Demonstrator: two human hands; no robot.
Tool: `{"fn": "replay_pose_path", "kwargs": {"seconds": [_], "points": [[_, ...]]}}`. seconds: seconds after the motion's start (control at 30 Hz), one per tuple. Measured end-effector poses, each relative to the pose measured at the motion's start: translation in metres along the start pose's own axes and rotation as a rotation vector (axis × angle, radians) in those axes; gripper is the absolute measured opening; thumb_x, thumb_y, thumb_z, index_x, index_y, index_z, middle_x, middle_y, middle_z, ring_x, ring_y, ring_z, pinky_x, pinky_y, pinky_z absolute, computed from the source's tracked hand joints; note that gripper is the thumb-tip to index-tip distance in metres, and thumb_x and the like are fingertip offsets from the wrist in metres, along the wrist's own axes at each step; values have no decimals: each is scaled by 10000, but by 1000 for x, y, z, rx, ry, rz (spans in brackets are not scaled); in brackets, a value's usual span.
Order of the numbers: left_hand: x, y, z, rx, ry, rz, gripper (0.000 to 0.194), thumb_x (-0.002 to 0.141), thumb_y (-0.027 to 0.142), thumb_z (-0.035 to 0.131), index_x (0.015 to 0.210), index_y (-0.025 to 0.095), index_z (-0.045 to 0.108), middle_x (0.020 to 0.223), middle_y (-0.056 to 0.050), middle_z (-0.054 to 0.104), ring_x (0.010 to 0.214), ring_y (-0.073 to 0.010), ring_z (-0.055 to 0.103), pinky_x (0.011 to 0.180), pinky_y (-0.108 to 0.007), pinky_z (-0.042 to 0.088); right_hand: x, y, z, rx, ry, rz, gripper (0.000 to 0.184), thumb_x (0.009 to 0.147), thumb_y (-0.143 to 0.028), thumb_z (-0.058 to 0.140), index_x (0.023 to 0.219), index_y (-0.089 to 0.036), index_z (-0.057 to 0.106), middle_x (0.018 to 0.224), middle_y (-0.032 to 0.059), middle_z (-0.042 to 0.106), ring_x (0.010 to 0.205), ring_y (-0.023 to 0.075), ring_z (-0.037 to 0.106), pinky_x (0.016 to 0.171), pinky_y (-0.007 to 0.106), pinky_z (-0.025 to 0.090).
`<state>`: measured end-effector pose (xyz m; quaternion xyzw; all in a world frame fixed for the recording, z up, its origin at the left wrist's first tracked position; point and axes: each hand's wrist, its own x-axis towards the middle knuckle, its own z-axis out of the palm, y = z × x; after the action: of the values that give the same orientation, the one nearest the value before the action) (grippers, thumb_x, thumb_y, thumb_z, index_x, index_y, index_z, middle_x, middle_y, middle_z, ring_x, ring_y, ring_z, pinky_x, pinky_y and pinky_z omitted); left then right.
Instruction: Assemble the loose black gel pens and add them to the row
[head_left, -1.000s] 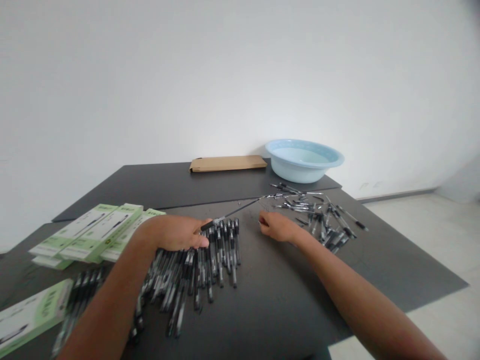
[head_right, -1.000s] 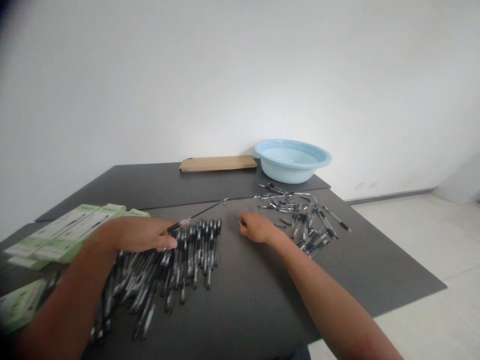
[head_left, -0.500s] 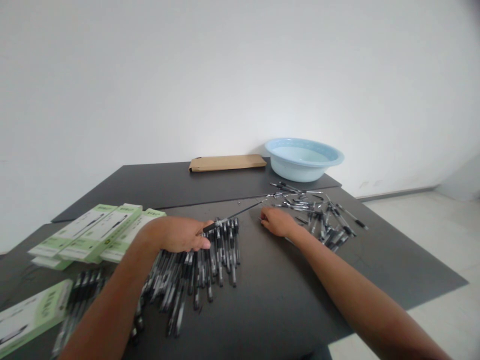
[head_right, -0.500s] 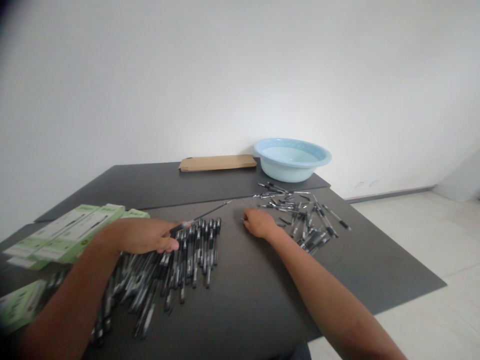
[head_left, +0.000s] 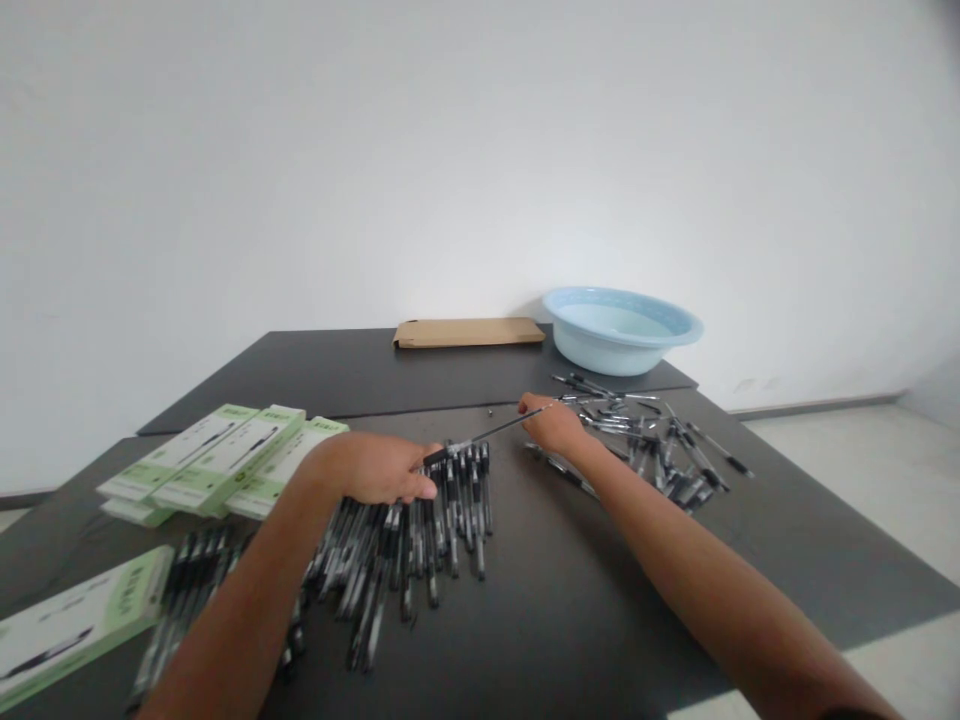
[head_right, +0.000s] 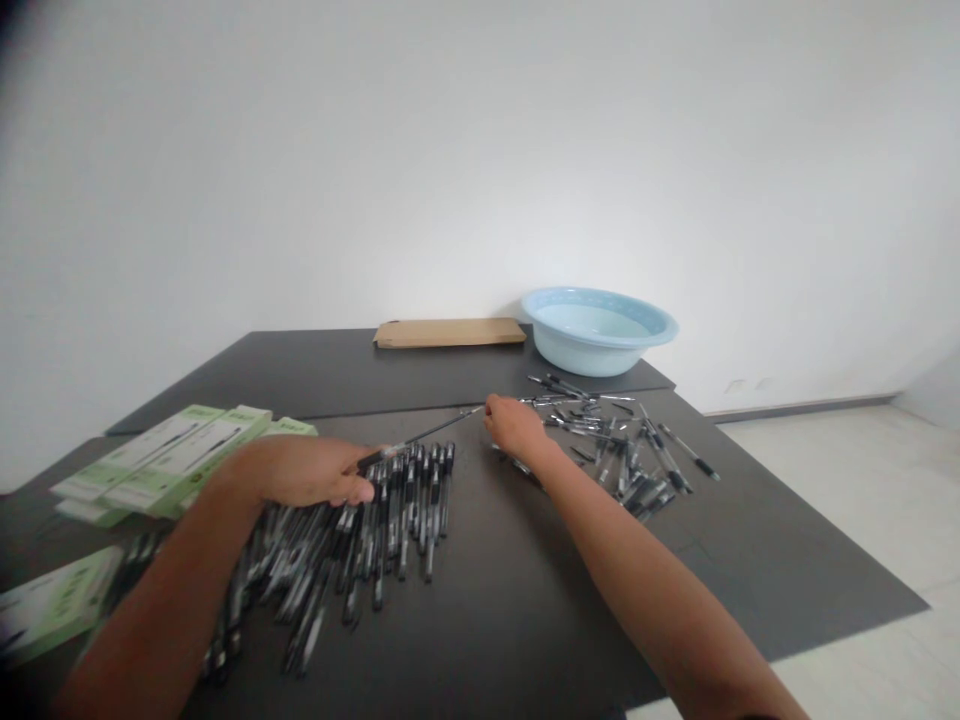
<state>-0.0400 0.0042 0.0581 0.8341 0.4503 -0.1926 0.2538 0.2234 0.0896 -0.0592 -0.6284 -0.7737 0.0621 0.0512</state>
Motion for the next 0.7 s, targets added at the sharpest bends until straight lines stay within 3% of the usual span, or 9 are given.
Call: {"fn": "replay_pose_path", "kwargs": {"seconds": [0.27, 0.7], "points": [[-7, -4, -2, -35, 31, 12, 334, 866, 357, 431, 1050, 139, 603, 870, -71, 717, 763, -203, 637, 644, -261, 444, 53, -35, 25, -20, -70, 45, 313, 901, -314, 537, 1169, -154, 536, 1165, 88, 558, 977, 198, 584, 819, 400, 506], [-16, -2, -3, -26, 55, 9, 317, 867, 352, 439, 1080, 157, 571, 870, -61, 722, 750, -193, 641, 595, -241, 420, 63, -49, 41, 42, -16, 23, 324, 898, -310, 543, 1172, -138, 534, 1165, 99, 556, 983, 205, 582, 822, 399, 504]]}}
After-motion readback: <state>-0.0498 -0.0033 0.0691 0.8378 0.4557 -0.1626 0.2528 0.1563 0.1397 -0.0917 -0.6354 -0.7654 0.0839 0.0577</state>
